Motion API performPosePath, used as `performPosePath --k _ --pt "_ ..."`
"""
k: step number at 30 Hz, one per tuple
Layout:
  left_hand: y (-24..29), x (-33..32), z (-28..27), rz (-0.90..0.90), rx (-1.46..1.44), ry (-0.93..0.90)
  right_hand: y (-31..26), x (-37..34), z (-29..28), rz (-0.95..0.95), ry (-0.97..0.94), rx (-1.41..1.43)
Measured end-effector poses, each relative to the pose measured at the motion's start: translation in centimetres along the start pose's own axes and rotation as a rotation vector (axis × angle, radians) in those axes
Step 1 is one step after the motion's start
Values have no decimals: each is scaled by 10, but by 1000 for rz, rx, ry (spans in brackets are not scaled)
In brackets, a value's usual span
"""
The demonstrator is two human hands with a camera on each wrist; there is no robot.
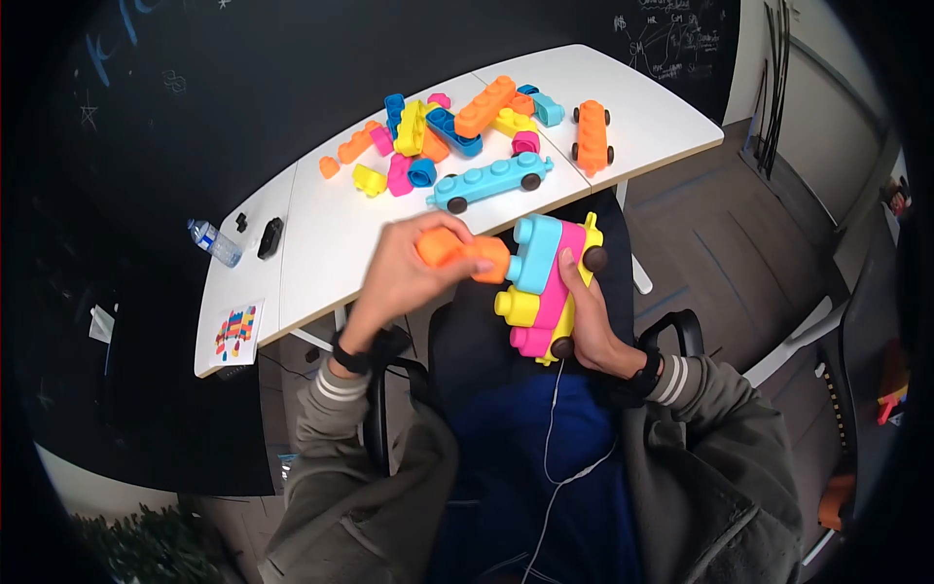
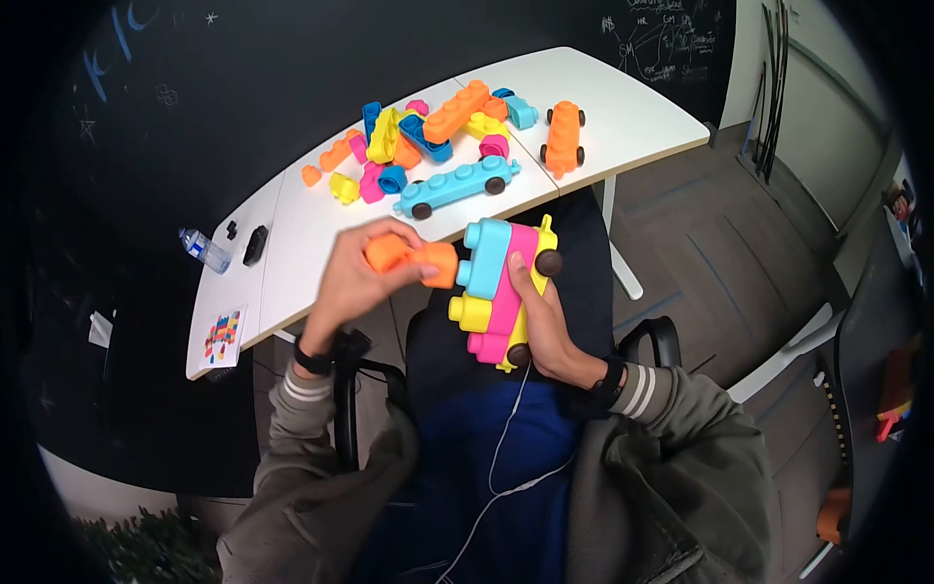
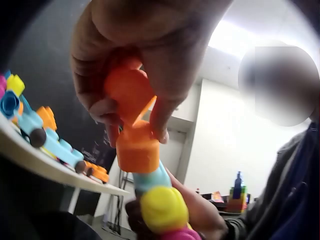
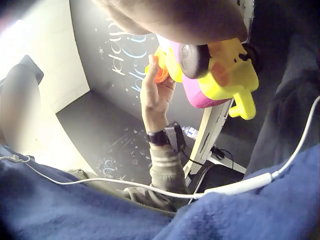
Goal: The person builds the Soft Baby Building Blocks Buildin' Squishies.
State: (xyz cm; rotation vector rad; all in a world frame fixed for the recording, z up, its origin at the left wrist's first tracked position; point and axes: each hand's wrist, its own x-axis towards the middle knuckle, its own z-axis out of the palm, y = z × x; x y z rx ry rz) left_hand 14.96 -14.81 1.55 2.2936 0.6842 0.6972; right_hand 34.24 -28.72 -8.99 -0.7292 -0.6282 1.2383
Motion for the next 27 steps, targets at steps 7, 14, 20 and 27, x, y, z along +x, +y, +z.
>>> performPosePath --k 7,14,20,27 --pt "-21 -12 27 -72 -152 -27 2 -2 -6 -9 -36 -97" --pt "-35 -18 38 -42 -281 -14 16 6 -12 27 7 -88" --pt "-61 -10 43 -140 -522 145 7 7 -10 -26 -43 -239" --pt "-58 -12 68 105 -282 148 18 4 -13 61 8 -293"
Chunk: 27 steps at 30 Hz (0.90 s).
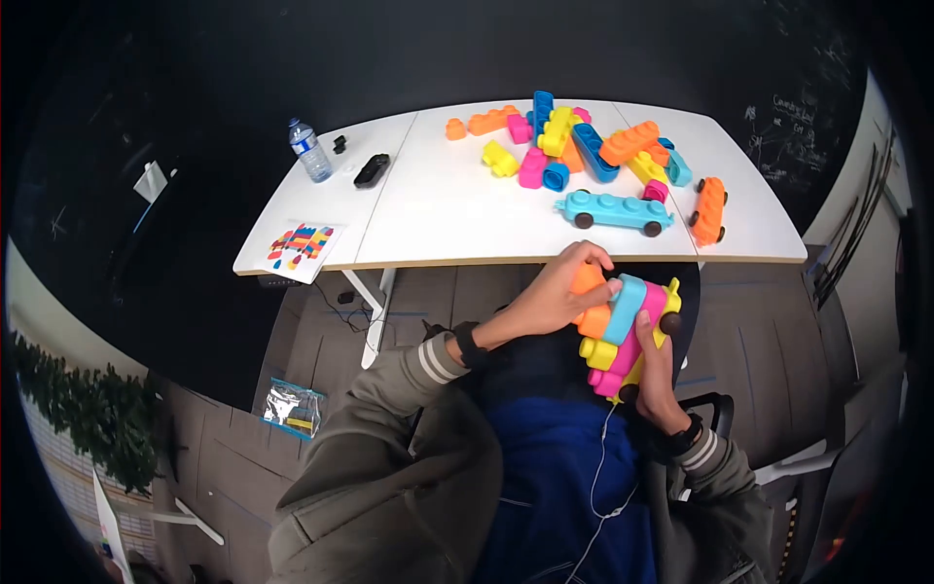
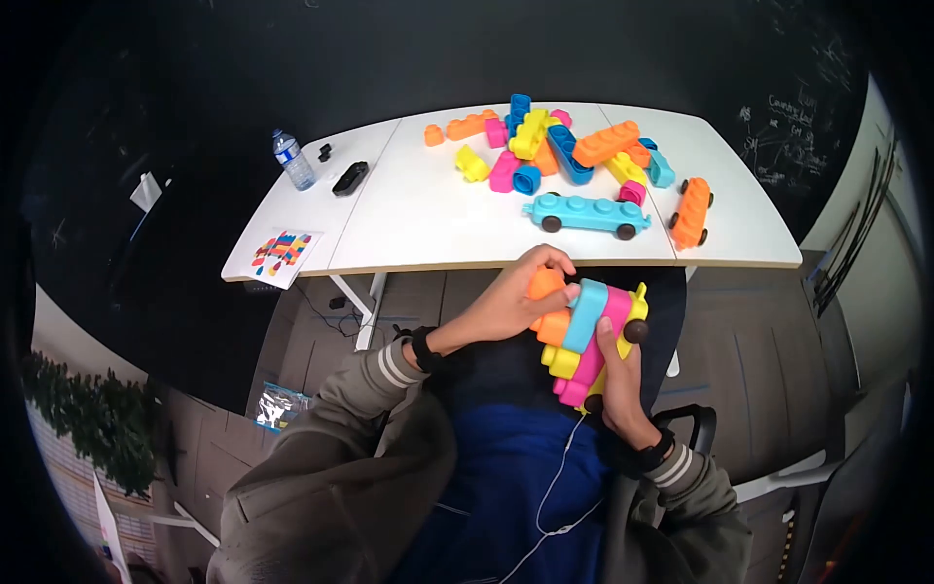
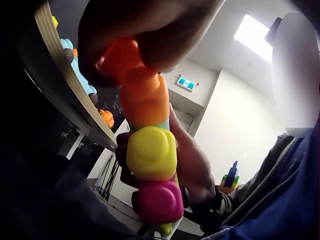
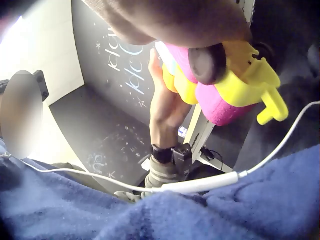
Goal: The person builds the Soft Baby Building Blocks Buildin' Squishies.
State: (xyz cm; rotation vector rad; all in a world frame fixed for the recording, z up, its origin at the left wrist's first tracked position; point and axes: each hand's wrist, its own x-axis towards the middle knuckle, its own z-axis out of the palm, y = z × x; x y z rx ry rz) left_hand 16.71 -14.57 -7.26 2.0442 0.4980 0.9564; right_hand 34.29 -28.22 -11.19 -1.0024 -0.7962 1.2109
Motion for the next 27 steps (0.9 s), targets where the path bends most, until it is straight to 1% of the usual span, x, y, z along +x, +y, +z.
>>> performPosePath --k 1,3,4,5,7,8,10,11,13,14,15,17,18,20,21,23,24,26,27 --pt "1 0 -3 1 5 11 1 0 1 0 -11 -3" --pt "2 1 -8 -14 35 -64 4 -1 1 -24 10 -10" --pt "5 -1 -7 -48 -36 -40 4 -1 1 -24 5 -11" --pt "4 -2 -5 -47 -34 -36 5 -1 2 -38 10 -14" --pt "1 -3 -1 -50 76 43 5 0 3 -55 10 -14" --pt "-1 -3 2 -50 81 45 5 0 3 -67 2 -52" --pt "2 -5 8 20 166 168 10 1 0 -76 -10 -84" --pt "6 -7 7 17 172 168 14 2 -5 -73 -25 -103" --pt "17 -9 5 -116 78 -32 16 3 -5 -69 -41 -116" --pt "16 -8 3 -134 35 -74 14 2 -2 -63 -14 -82" --pt "14 -8 2 -136 36 -74 13 1 -1 -57 13 -49" --pt "6 -7 1 20 120 -95 15 1 -5 -47 13 -34" --pt "3 -5 -1 20 120 -95 15 2 -6 -38 12 -19" --pt "1 0 -5 -37 -302 -198 15 2 -6 -46 -1 -12" --pt "1 0 -7 -36 -302 -199 14 2 -6 -54 -13 -7" --pt "15 -1 -11 -76 -201 -218 14 1 -4 -76 -5 -12" --pt "21 -2 -12 -74 -205 -220 15 0 -4 -97 2 -17" --pt "31 -4 -7 -51 -33 -175 21 2 -7 -88 -14 -17" --pt "33 -6 -3 -47 -49 -186 24 1 -11 -80 -32 -13"
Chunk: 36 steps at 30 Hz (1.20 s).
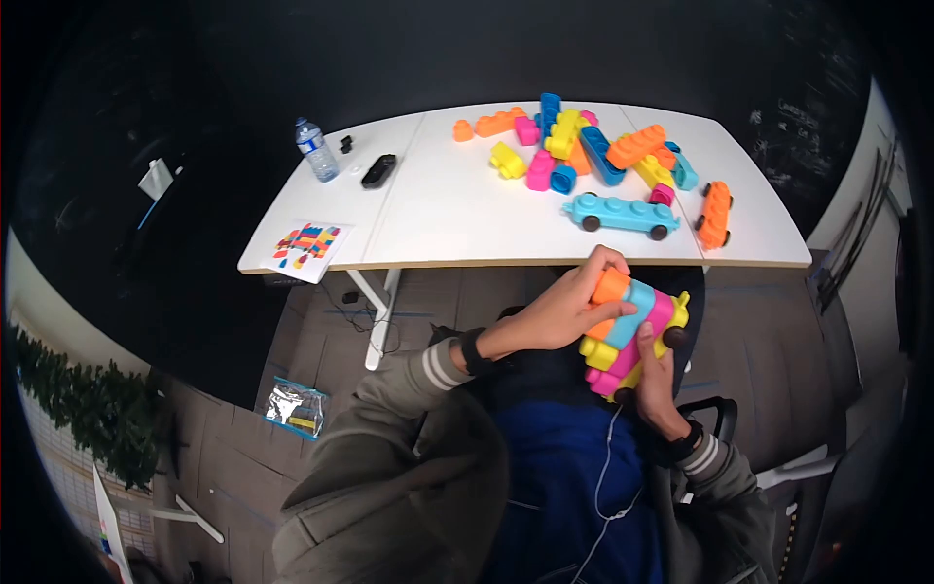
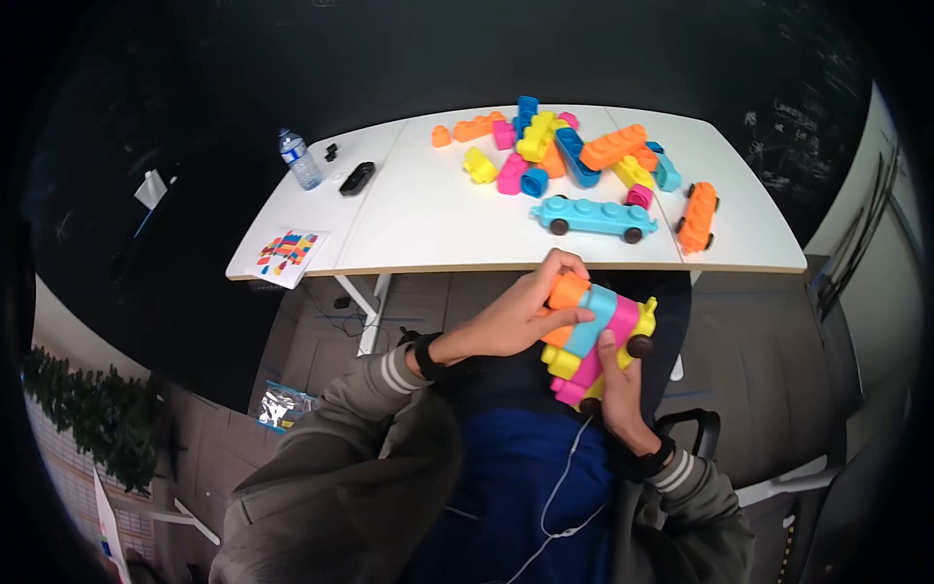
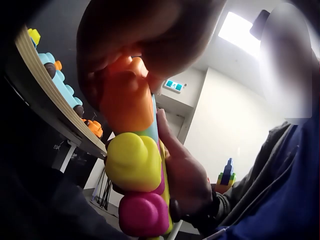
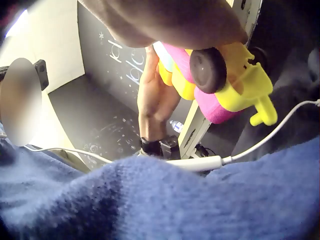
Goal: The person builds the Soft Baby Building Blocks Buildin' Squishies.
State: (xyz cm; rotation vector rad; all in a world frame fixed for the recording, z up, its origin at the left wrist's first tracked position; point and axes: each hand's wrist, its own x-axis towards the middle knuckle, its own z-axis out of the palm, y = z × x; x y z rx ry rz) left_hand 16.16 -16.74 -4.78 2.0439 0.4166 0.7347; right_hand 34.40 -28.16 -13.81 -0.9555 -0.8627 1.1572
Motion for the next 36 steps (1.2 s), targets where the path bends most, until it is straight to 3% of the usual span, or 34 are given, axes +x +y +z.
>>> performPosePath --k 2,3,10,12,14,15,19,21,24,27,29,36 --pt "3 -4 11 111 234 151 1 -1 4 27 -13 9" --pt "4 -7 18 74 325 177 -1 -3 7 45 -22 26" --pt "14 -8 7 47 180 67 -13 -7 15 51 -51 -8" --pt "2 -7 5 129 262 51 -17 -4 16 62 -56 -8" --pt "2 -7 6 -44 -259 94 -25 -2 18 107 -71 108" --pt "-8 -6 3 -79 -361 112 -25 -1 18 92 -90 105" --pt "7 -14 -1 -164 -339 141 -25 4 16 51 -129 157" --pt "17 -15 3 -123 69 77 -27 6 20 38 -152 192" --pt "13 -15 14 -196 62 154 -31 8 17 68 -223 232" --pt "4 -20 18 -118 -48 217 -33 9 15 119 -284 236" --pt "8 -21 19 -92 -58 265 -32 15 10 37 -337 21" --pt "11 -27 5 -32 -64 354 -27 23 12 20 -314 45"
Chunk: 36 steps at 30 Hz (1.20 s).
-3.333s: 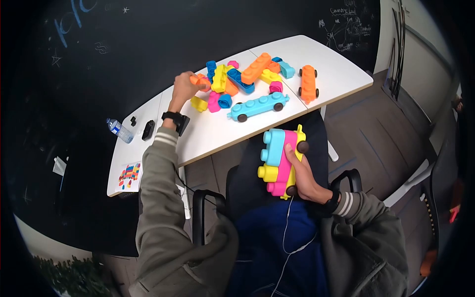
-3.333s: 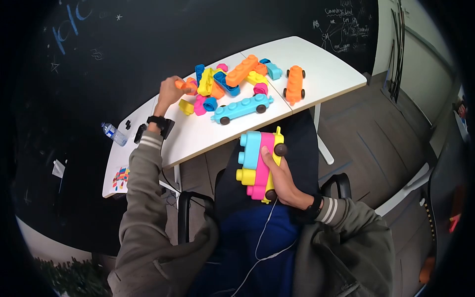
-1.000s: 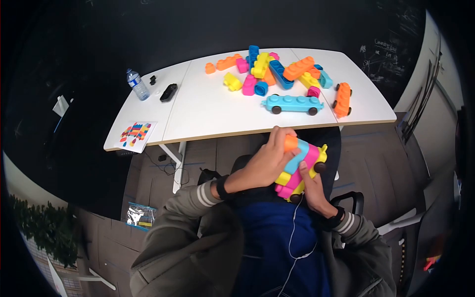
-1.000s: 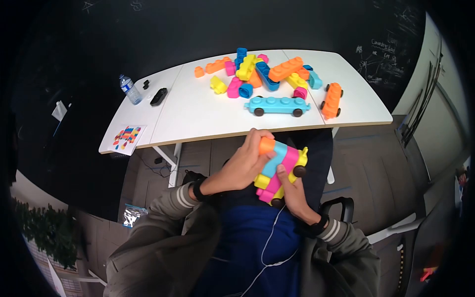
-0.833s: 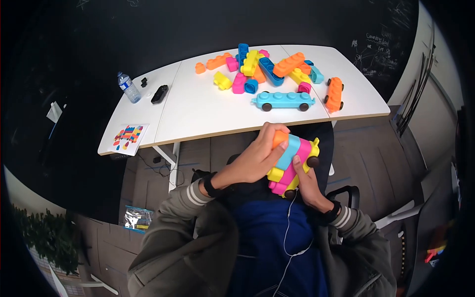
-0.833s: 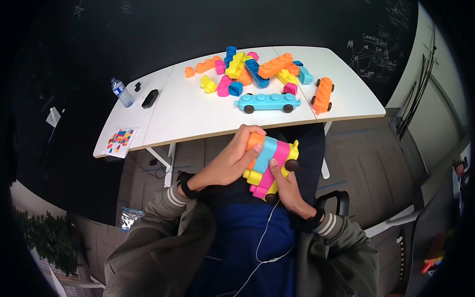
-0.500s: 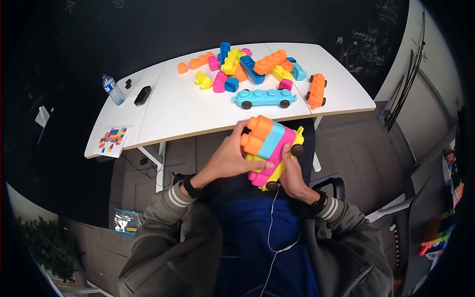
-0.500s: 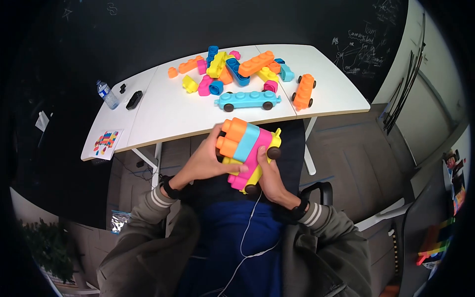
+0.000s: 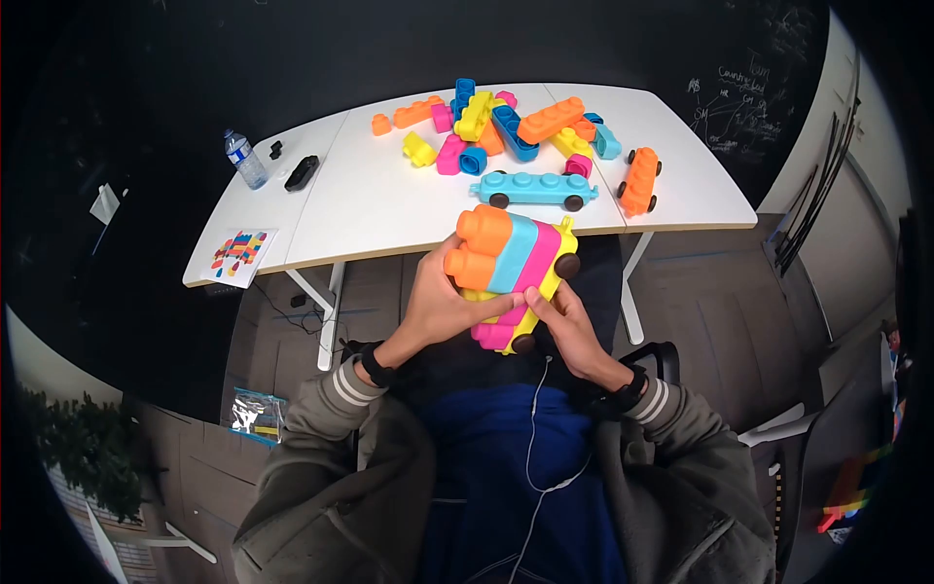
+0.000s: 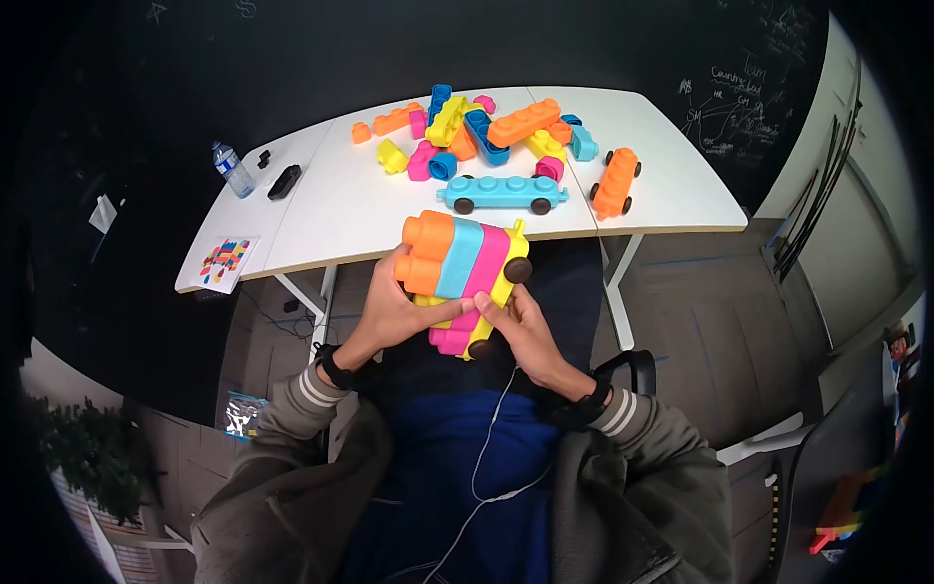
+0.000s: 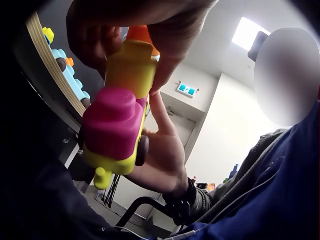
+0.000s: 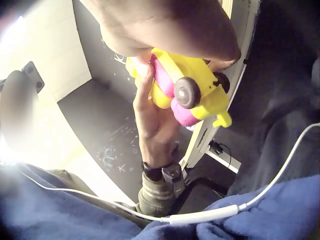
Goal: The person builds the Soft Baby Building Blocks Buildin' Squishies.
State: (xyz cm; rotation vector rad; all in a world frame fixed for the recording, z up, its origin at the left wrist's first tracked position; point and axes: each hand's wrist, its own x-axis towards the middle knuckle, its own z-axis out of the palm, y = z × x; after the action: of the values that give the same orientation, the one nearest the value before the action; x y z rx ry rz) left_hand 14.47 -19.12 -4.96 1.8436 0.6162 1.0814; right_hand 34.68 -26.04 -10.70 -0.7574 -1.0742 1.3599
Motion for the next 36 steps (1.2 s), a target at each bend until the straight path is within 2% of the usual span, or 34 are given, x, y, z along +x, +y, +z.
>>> performPosePath --k 5,10,17,23,25,26,28,30,32,33,34,36 --pt "-1 0 1 -36 -10 -57 2 -1 -5 27 32 -61" --pt "-7 -1 7 -110 -191 -25 0 -1 1 5 75 -19" --pt "-12 -1 8 -85 -196 18 4 0 -4 16 48 -4" --pt "2 0 -2 -115 -51 -34 9 -1 -6 3 19 -87" --pt "4 3 -9 -29 34 -8 11 2 -12 -15 -45 -105" --pt "27 9 -27 -61 -1 -2 10 1 -10 -24 -43 -103" --pt "44 24 -58 -44 83 -2 4 0 -4 -168 -130 -186" --pt "56 39 -97 -74 241 6 3 -1 -1 -162 -127 -186" --pt "67 57 -131 -42 615 -25 4 0 -1 -19 -76 -239" --pt "72 63 -142 -72 799 20 6 1 -2 -23 -50 -231" --pt "64 73 -160 -116 911 -17 7 2 -4 -32 -49 -228" --pt "27 95 -208 -283 918 -84 9 3 -6 -40 -26 -254"
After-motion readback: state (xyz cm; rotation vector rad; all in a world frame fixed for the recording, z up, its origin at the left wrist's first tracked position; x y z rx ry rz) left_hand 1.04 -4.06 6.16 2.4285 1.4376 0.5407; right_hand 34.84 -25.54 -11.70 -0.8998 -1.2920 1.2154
